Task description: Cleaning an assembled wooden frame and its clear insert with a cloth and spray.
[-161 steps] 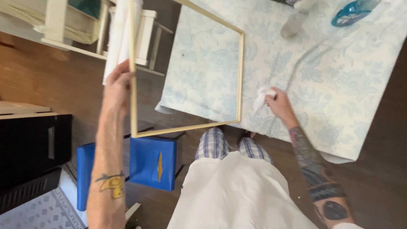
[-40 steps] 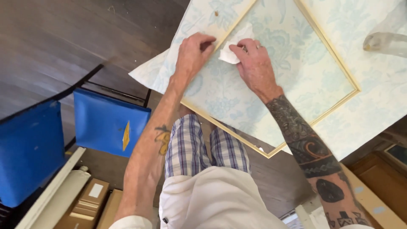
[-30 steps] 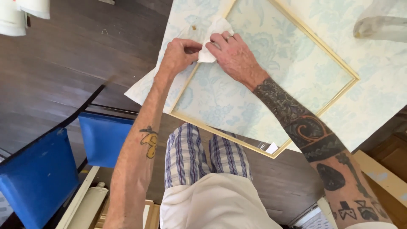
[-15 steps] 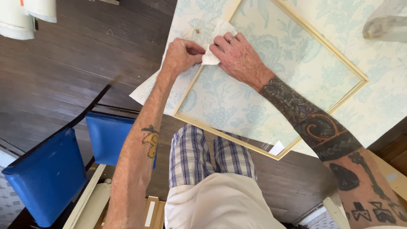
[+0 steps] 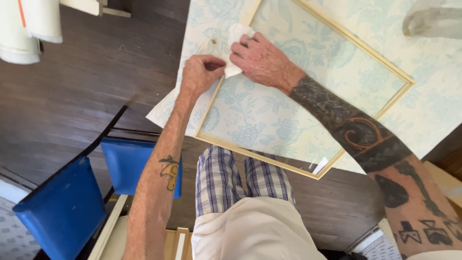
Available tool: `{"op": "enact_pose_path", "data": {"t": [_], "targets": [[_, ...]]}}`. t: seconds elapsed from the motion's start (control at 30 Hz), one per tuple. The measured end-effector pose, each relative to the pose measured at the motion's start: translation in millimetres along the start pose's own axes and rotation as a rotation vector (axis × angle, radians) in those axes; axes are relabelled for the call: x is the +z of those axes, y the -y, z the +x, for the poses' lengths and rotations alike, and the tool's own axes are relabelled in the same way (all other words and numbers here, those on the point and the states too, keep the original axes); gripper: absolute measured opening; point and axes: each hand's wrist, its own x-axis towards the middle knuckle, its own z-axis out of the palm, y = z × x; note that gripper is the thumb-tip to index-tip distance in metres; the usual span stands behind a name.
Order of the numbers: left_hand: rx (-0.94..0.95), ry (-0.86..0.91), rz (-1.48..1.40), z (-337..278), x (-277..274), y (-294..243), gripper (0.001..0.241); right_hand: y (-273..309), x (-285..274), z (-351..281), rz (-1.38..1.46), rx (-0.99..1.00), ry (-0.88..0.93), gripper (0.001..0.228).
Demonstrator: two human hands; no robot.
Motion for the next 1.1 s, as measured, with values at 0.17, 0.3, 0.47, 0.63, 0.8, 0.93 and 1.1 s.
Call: {"op": "enact_pose_path", "data": {"t": [0.17,0.3,0.47,0.63,0.8,0.93,1.1], "targets": [[0.22,0.002,-0.002,12.2,15.6,35.2,0.02,7.0,3.7,4.9,0.038,0.052,-0.028,0.006],[0.059,-0.013,0.046,3.9,9.0,18.3,0.025,13.9,11.4,6.0,-0.049,0.136,-0.063,0.008],[-0.117,-0.035,0.018,-2.2,8.8,7.8,0.023,20.8,17.6,7.2,-0.069,0.158,-0.039,0.012],[-0.107,-0.076,0.098,-3.5,13.2,16.5,0.024,22.3,21.0,11.5,-0.086,0.167,-0.041,0.012],[-0.026,-0.056,0.053,8.0,20.9,42.2,0.025,14.8,17.1,2.2,0.029,0.157,-0.005,0.009],[-0.076,0.003,-0.028,5.8,10.4,21.8,0.024,-4.0,-11.3,-8.3,0.277,0.206,0.006,0.01],[-0.13,0.001,-0.05,2.7,5.1,3.4,0.013,-65.0,-11.0,-18.8,0.281,0.386,-0.074,0.029]]}}
